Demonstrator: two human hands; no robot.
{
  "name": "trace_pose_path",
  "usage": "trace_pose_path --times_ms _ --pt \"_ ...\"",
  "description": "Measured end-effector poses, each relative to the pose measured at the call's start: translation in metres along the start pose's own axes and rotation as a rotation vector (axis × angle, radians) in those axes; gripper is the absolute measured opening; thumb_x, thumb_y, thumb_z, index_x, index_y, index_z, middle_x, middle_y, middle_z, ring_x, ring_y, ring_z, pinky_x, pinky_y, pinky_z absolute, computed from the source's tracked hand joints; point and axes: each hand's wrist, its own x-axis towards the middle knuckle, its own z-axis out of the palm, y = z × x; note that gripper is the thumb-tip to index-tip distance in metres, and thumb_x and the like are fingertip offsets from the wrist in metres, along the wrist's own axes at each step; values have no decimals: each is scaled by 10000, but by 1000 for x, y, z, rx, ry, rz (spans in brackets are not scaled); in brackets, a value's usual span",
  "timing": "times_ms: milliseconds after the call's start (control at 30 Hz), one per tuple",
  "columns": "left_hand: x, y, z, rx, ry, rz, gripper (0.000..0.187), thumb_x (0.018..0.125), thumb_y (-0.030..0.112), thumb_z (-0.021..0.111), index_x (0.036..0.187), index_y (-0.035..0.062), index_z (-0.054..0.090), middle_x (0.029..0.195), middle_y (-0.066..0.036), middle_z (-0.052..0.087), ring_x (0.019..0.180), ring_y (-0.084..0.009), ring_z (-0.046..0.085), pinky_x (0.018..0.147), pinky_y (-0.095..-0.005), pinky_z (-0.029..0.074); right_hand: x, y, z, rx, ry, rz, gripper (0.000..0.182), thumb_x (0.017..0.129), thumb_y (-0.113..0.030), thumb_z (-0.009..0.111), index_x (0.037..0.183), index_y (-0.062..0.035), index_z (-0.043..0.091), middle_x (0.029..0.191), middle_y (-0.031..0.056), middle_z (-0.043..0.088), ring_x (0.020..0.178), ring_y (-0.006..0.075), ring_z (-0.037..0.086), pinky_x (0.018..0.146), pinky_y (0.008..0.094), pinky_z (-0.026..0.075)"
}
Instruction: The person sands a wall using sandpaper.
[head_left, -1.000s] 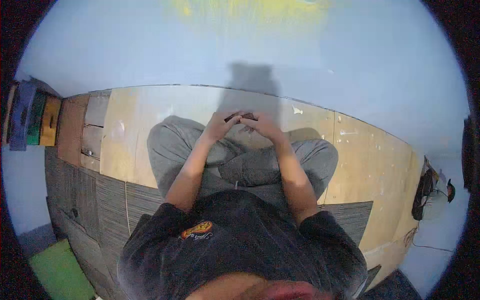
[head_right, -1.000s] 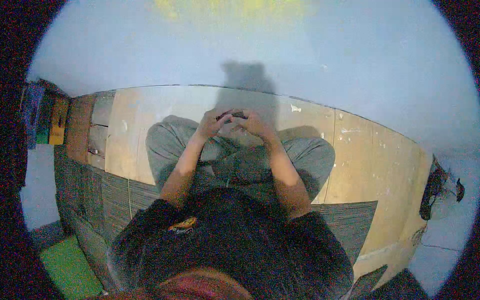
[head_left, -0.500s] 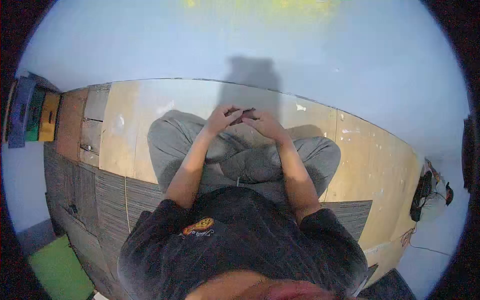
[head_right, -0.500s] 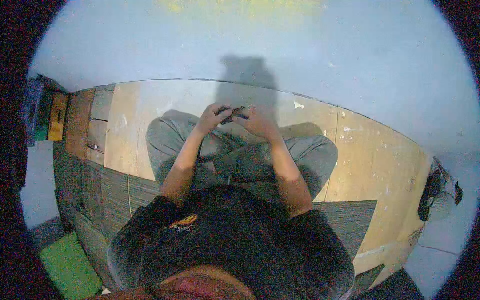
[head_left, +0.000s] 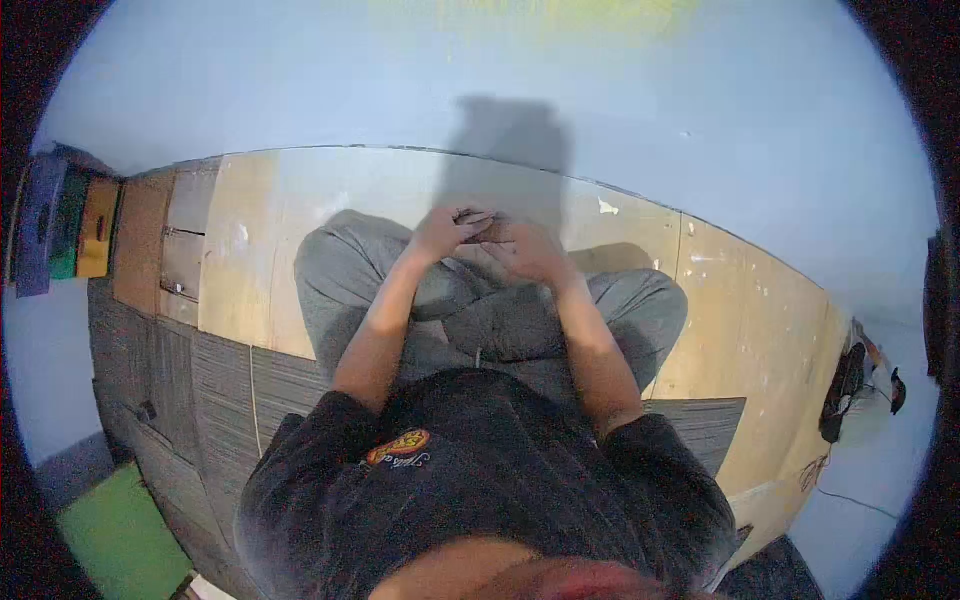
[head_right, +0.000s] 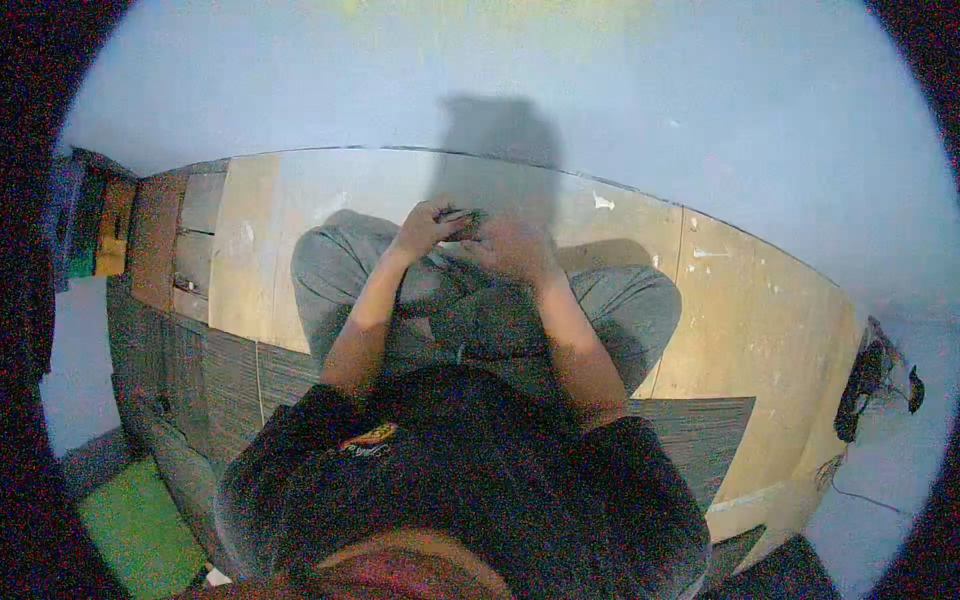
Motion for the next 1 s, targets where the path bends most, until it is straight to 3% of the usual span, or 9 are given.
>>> trace_pose_path --times_ms 133,267,367,433,533,567,767,933,1000 --pt "1 -5 7 18 132 75 239 855 218 704 1030 56 712 943 -87 711 852 -161 657 752 -316 512 8 -22 -26 101 11 0 507 863 -545 610 1009 -71 713 918 175 702 903 381 660 770 490 527" --pt "5 -2 9 70 222 197 185 829 172 708 980 64 714 922 -111 698 854 -232 675 760 -337 518 11 -18 -22 320 -41 35 393 931 -433 572 1109 -105 695 1071 160 689 1014 345 627 947 450 438" --pt "2 2 12 148 286 207 174 808 104 680 977 77 710 937 -111 698 843 -278 669 784 -359 518 11 -10 -10 260 41 -4 345 935 -388 585 1063 -92 707 991 123 716 889 299 677 823 394 504" --pt "3 -3 12 229 280 330 191 790 99 671 978 84 704 934 -111 690 865 -306 655 798 -372 512 15 -23 -31 262 -87 68 316 943 -360 569 1052 -97 707 967 122 715 854 314 683 765 405 513" --pt "0 0 15 227 385 390 217 770 148 668 981 103 689 962 -100 679 913 -352 617 798 -407 497 15 -20 -23 327 97 -144 295 945 -335 554 1026 -101 714 975 134 705 881 332 674 762 415 504" --pt "0 -3 16 291 416 411 215 771 158 671 979 104 684 967 -98 678 916 -354 614 791 -411 495 14 -20 -23 297 24 34 289 945 -315 542 1006 -94 719 991 143 698 919 346 659 785 413 497" --pt "-2 7 14 475 557 729 207 784 208 704 960 107 662 854 -63 670 793 -317 606 705 -424 477 13 -21 -23 582 19 16 265 955 -244 543 1010 -26 683 959 149 701 911 292 665 806 371 482" --pt "4 -6 13 519 444 663 213 834 215 645 1014 110 690 878 -87 675 785 -341 592 720 -429 470 12 -20 -32 525 46 -26 289 965 -281 553 1014 -25 678 953 152 699 900 267 671 801 366 492" --pt "8 -15 12 426 373 646 238 896 277 571 1030 135 707 896 -81 681 827 -353 572 774 -464 455 11 2 -15 527 -45 93 321 991 -305 525 1086 -35 670 1026 104 702 939 217 659 845 355 494"
